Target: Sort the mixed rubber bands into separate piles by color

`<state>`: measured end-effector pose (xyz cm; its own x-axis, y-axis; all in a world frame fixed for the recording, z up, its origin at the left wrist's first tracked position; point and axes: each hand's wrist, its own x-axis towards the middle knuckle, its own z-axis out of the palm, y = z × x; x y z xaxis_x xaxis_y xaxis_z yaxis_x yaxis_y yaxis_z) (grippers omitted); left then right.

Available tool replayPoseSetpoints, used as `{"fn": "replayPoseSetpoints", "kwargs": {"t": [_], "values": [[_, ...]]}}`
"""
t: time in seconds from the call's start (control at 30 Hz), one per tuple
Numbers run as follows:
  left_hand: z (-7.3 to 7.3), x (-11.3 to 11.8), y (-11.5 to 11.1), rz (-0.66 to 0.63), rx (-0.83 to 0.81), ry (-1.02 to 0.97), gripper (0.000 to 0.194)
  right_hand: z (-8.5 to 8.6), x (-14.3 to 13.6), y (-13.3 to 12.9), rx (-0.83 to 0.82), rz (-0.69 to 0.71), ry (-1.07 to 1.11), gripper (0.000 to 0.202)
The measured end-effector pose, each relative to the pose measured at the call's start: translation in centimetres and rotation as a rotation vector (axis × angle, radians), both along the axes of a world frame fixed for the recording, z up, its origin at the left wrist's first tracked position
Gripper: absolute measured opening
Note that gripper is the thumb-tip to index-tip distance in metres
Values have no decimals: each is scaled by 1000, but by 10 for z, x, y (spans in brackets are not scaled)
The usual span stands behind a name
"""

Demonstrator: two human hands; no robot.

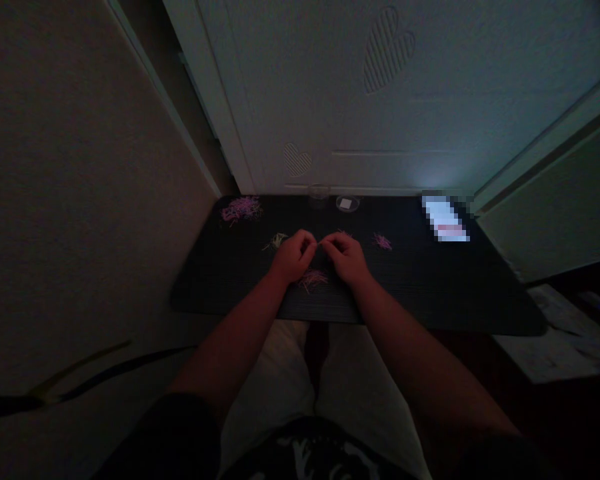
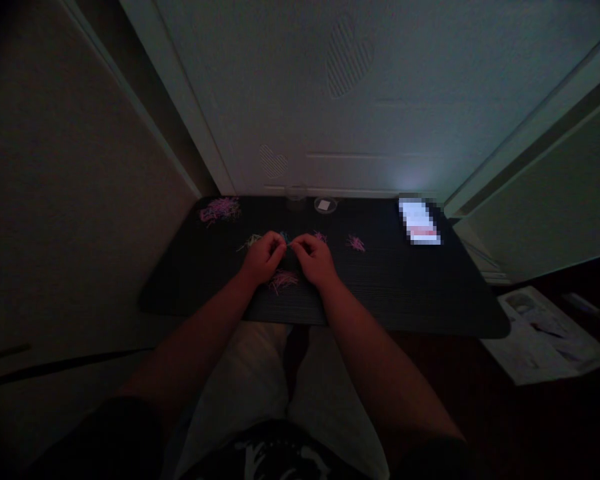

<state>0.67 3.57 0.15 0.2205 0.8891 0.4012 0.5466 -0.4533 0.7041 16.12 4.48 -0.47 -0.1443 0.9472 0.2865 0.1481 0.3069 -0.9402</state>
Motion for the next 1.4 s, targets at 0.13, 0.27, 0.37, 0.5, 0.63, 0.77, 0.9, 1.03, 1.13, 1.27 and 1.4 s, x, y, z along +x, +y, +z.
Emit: {"fn": "replayPoseSetpoints", "kwargs": {"t": [0.13,0.27,0.37,0.5,0.63,0.77,0.9,1.03,1.13,1.27,1.4], "values": [[0,0,0,-6,-1,-6,13,-2,0,0,-7,7,44,14],[2,1,-1,-8,-10,-5,13,-3,-2,1,13,8,0,12],[2,1,-1,-4,-23,7,13,-3,-1,1,30,-10,-51,13],[2,1,-1,-5,-20,15,13,-3,-1,1,15,-24,-41,13],[1,1,0,-6,-17,22,12,-2,-2,1,6,-31,-39,14],[2,0,0,8,-11,23,11,-3,-1,2,-11,-40,-29,13],[2,1,-1,13,-19,-10,12,-5,0,3,-17,-29,-3,15],[2,1,-1,8,-23,-41,11,-4,0,3,-55,-22,41,17],[1,1,-1,10,-25,-45,12,-3,0,3,-84,-24,77,18],[-1,-1,0,15,-22,-31,14,-2,0,2,-73,-12,87,19],[0,-1,0,14,-13,-20,14,-1,0,0,-37,25,75,16]]}}
